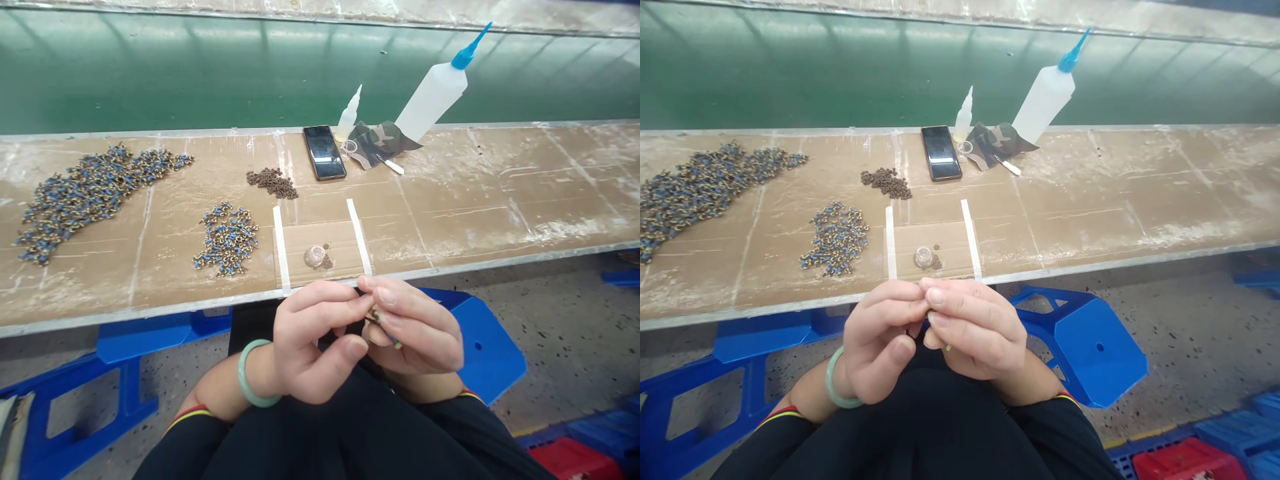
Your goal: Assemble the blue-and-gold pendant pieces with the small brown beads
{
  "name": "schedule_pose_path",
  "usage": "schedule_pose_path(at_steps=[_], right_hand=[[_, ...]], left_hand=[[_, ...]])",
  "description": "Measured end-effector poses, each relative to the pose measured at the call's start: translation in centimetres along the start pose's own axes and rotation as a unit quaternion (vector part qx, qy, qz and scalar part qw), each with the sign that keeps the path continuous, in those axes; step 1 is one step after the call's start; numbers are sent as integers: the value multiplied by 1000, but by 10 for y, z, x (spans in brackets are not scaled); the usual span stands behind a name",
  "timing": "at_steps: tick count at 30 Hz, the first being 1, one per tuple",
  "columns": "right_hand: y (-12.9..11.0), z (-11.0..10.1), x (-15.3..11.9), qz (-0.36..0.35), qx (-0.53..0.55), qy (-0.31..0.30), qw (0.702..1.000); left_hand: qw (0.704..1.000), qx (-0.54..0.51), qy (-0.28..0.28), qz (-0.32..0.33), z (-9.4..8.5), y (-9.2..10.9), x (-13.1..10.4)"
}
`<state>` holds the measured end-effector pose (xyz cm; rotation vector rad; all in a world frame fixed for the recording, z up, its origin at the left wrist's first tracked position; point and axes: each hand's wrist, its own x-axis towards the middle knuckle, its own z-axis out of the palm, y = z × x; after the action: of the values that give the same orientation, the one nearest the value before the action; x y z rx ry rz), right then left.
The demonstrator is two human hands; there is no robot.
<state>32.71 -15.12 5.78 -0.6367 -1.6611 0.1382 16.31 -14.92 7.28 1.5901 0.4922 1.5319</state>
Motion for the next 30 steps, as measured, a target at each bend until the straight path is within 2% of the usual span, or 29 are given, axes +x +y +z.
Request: schedule_pose_path(at_steps=[4,8,14,19,24,27,30], right_hand=[[-5,1,5,73,5,17,997],[-6,2,3,110,15,31,993],[-6,4,3,78,-17,52,995],[-3,6,13,15,-38,50,998],[2,5,9,-2,-71,61,996],[9,-3,-5,47,-105,58,992],[28,-18,-23,158,-145,30,976]], left_hand=[[992,-90,14,-83,5,-3,-2],[983,-138,26,-116,11,-5,-4],[979,-161,22,-127,15,-5,-7],[985,-120,6,-121,16,-4,-7],[983,-136,16,-119,24,-16,-13],[976,-157,11,-149,30,-30,-14],[980,-106,14,-168,24,-40,-6]])
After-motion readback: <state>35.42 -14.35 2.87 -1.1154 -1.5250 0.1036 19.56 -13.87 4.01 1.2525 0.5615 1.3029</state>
